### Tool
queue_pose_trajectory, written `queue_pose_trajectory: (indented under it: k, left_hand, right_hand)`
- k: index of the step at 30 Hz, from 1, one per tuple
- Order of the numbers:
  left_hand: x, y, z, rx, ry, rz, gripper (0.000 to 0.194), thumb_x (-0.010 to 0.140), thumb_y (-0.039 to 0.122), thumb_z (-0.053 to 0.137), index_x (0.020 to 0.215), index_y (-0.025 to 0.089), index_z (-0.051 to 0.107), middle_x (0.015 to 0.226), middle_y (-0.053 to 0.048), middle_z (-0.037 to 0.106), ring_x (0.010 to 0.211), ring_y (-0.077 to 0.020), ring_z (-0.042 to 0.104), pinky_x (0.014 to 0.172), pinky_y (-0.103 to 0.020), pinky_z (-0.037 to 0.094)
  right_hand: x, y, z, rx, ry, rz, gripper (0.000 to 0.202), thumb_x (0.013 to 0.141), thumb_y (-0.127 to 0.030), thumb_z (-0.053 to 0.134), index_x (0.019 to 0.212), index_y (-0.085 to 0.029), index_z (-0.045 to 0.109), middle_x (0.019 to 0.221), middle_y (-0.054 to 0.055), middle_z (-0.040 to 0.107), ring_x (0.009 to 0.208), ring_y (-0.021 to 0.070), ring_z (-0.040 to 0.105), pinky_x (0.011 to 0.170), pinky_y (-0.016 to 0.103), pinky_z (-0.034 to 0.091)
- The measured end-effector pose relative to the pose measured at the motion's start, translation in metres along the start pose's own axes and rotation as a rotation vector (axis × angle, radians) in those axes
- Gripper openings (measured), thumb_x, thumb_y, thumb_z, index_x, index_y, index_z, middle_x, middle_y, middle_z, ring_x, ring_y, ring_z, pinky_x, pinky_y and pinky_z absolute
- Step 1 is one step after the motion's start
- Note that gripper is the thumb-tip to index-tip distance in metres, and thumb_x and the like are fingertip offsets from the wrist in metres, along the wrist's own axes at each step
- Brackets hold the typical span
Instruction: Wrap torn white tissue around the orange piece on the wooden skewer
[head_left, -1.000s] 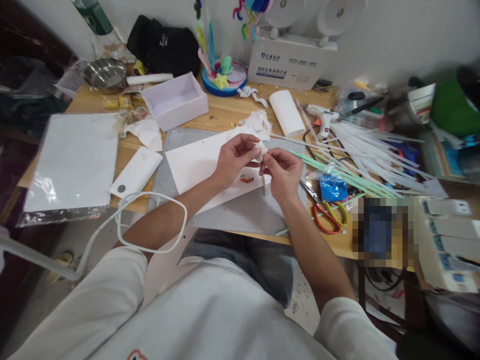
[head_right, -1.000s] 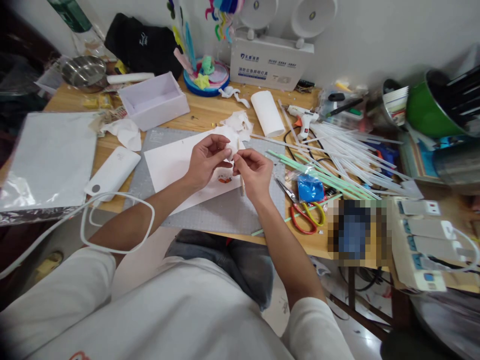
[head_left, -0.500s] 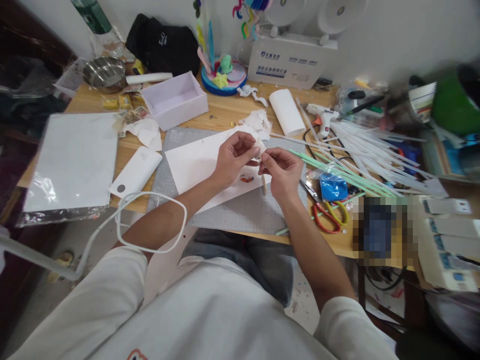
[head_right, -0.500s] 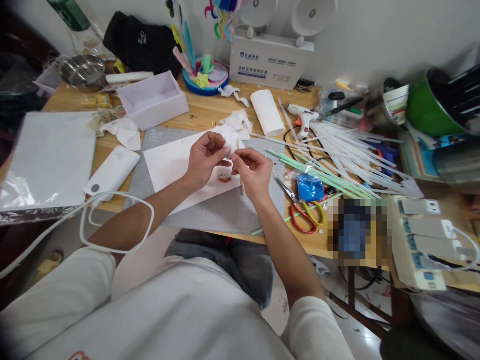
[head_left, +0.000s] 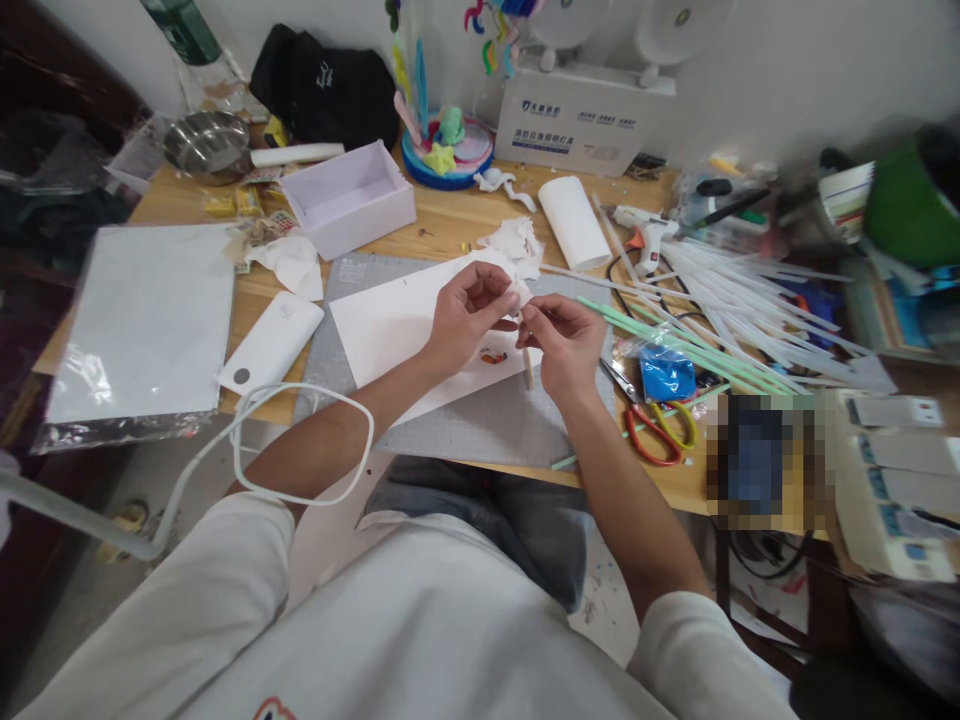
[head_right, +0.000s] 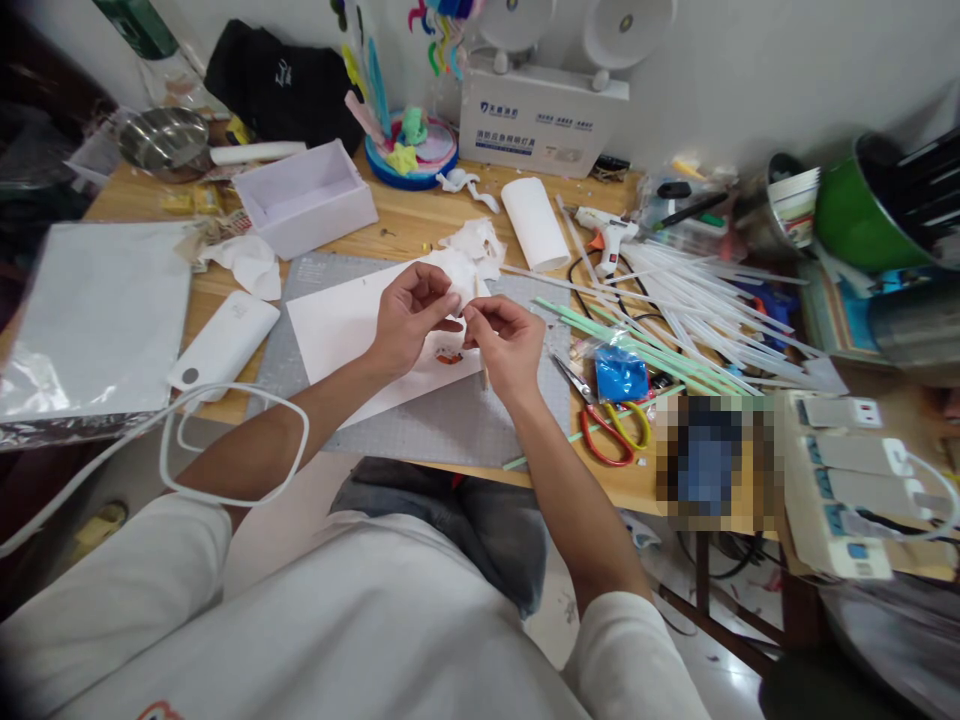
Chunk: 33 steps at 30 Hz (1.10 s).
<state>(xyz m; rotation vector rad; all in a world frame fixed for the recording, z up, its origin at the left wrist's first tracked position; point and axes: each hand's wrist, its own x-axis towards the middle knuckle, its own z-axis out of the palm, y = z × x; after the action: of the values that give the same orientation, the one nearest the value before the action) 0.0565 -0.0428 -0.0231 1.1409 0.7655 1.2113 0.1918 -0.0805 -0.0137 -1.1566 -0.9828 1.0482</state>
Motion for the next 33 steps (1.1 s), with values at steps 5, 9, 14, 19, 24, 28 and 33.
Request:
queue_pose_trajectory:
  k: [5, 9, 14, 19, 24, 28, 33]
  left_hand:
    - [-0.0002, 0.0003, 0.0000, 0.000, -0.003, 0.000, 0.042, 0.076, 0.047, 0.085, 0.094, 0.022, 0.057, 0.082, 0.004, 0.061, 0.074, -0.0093, 0.064, 0.065, -0.021, 0.061]
    - [-0.0001, -0.0001, -0.0003, 0.009, 0.010, -0.007, 0.043, 0.076, 0.049, 0.086, 0.095, 0.022, 0.057, 0.082, 0.003, 0.061, 0.074, -0.0094, 0.065, 0.065, -0.020, 0.061]
    - [0.0001, -0.0002, 0.0002, -0.005, -0.002, 0.007, 0.044, 0.075, 0.049, 0.086, 0.094, 0.022, 0.058, 0.082, 0.004, 0.062, 0.074, -0.0097, 0.065, 0.064, -0.021, 0.062]
    - [0.0002, 0.0007, 0.0006, -0.003, 0.007, -0.007, 0.046, 0.074, 0.051, 0.087, 0.093, 0.022, 0.057, 0.081, 0.004, 0.062, 0.074, -0.0098, 0.065, 0.063, -0.021, 0.061]
    - [0.0001, -0.0010, -0.0001, 0.019, 0.013, 0.014, 0.043, 0.076, 0.049, 0.085, 0.094, 0.022, 0.058, 0.082, 0.003, 0.061, 0.074, -0.0095, 0.065, 0.064, -0.022, 0.062]
    - [0.0002, -0.0004, 0.0004, -0.020, 0.012, -0.003, 0.044, 0.073, 0.048, 0.087, 0.093, 0.021, 0.058, 0.083, 0.004, 0.061, 0.075, -0.0095, 0.065, 0.064, -0.021, 0.061]
    - [-0.0002, 0.0023, 0.0007, -0.045, 0.012, -0.010, 0.044, 0.072, 0.047, 0.087, 0.090, 0.020, 0.057, 0.081, 0.004, 0.059, 0.072, -0.0079, 0.062, 0.063, -0.019, 0.061]
  right_hand:
    - [0.0001, 0.0005, 0.0003, 0.019, 0.017, -0.003, 0.020, 0.072, -0.041, 0.081, 0.074, -0.023, 0.071, 0.055, -0.007, 0.062, 0.046, 0.0063, 0.054, 0.048, 0.022, 0.050]
    - [0.0004, 0.0017, -0.0001, -0.014, 0.005, -0.002, 0.023, 0.074, -0.044, 0.080, 0.075, -0.023, 0.071, 0.056, -0.008, 0.061, 0.046, 0.0064, 0.054, 0.049, 0.023, 0.050]
    - [0.0005, 0.0017, 0.0000, 0.012, 0.010, 0.002, 0.021, 0.073, -0.042, 0.081, 0.073, -0.023, 0.071, 0.055, -0.007, 0.061, 0.045, 0.0062, 0.053, 0.048, 0.022, 0.049]
    - [-0.0004, 0.0010, 0.0004, 0.020, 0.006, 0.009, 0.023, 0.070, -0.044, 0.082, 0.074, -0.023, 0.072, 0.055, -0.008, 0.061, 0.045, 0.0065, 0.053, 0.047, 0.022, 0.050]
    - [0.0009, 0.0035, -0.0001, -0.007, 0.008, -0.005, 0.024, 0.072, -0.045, 0.081, 0.074, -0.023, 0.071, 0.055, -0.008, 0.061, 0.045, 0.0061, 0.053, 0.048, 0.022, 0.049]
    - [0.0016, 0.0045, -0.0005, -0.008, 0.011, -0.002, 0.024, 0.073, -0.045, 0.081, 0.076, -0.023, 0.071, 0.055, -0.008, 0.061, 0.045, 0.0062, 0.054, 0.048, 0.022, 0.049]
    - [0.0010, 0.0062, -0.0007, 0.013, -0.013, 0.001, 0.021, 0.074, -0.042, 0.081, 0.075, -0.022, 0.072, 0.055, -0.007, 0.061, 0.046, 0.0060, 0.054, 0.049, 0.021, 0.049]
